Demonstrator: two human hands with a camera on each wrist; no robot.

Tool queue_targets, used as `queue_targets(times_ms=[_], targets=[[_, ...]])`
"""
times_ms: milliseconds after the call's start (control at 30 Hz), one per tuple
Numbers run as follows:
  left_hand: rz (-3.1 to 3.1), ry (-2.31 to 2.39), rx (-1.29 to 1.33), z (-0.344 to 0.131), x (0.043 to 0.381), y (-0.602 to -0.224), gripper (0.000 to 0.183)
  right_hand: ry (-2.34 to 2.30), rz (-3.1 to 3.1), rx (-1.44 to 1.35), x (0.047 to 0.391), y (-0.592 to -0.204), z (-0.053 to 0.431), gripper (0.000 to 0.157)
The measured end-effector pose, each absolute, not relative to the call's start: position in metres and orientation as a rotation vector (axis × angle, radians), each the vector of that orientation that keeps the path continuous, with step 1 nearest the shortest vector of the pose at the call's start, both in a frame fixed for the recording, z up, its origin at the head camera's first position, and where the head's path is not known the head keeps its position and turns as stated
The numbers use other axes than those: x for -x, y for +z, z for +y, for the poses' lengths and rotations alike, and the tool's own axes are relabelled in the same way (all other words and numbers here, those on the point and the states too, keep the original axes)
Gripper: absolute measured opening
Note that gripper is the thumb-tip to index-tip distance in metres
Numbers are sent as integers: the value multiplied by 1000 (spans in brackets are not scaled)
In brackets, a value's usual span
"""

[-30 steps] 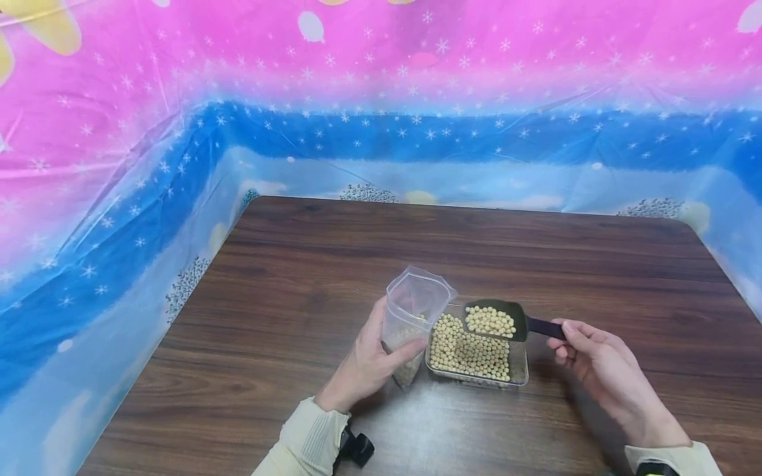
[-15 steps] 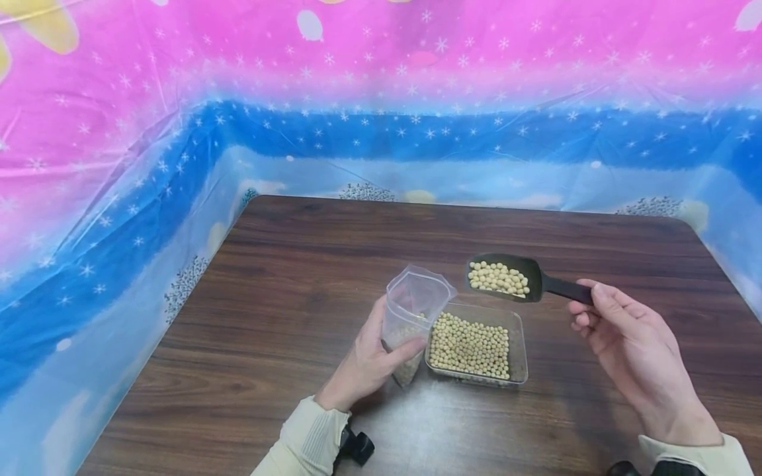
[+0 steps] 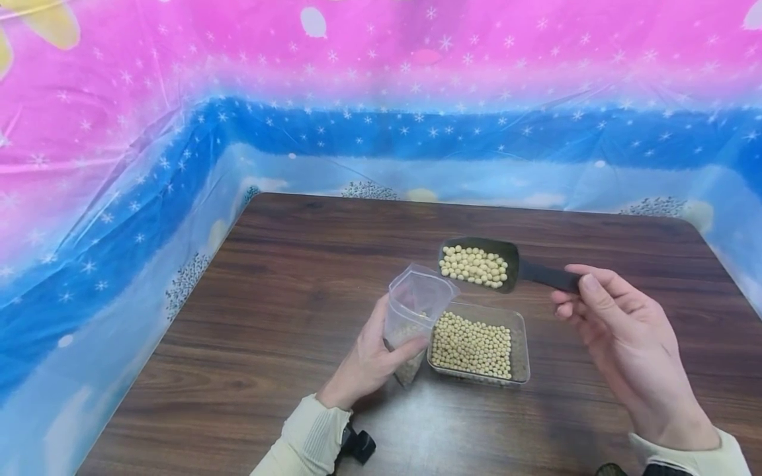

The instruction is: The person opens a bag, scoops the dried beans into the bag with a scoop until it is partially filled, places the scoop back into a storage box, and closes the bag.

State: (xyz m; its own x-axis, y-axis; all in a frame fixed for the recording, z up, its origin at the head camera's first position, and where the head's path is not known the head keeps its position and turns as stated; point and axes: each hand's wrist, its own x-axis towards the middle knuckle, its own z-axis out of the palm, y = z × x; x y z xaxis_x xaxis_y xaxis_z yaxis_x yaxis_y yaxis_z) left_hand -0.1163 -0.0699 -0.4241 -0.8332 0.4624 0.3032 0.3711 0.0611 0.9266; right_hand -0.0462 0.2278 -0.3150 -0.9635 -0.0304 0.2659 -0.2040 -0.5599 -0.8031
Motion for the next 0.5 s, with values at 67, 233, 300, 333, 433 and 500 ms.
queue_targets(times_ms=[67,233,300,333,433,500], targets=[[2237,1910,-886,-70,117,-424,73,2616,-1453,-395,45,-312,225,30],[2249,1904,-889,-70,116,-423,73,2549,-1459,-445,43,-308,221,31],[2253,1901,-891,-70,116,-423,74,2533,-1450,-463,43,-307,220,32],[2257,1899,-891,-70,116,-423,74,2523,-1449,-472,43,-307,220,32],[2254,1900,-889,-70,116,-423,74,2486,-1457,-482,42,-306,219,32],[2249,1905,-884,-70,116,-424,74,2451,-1477,-482,41,-304,219,31]])
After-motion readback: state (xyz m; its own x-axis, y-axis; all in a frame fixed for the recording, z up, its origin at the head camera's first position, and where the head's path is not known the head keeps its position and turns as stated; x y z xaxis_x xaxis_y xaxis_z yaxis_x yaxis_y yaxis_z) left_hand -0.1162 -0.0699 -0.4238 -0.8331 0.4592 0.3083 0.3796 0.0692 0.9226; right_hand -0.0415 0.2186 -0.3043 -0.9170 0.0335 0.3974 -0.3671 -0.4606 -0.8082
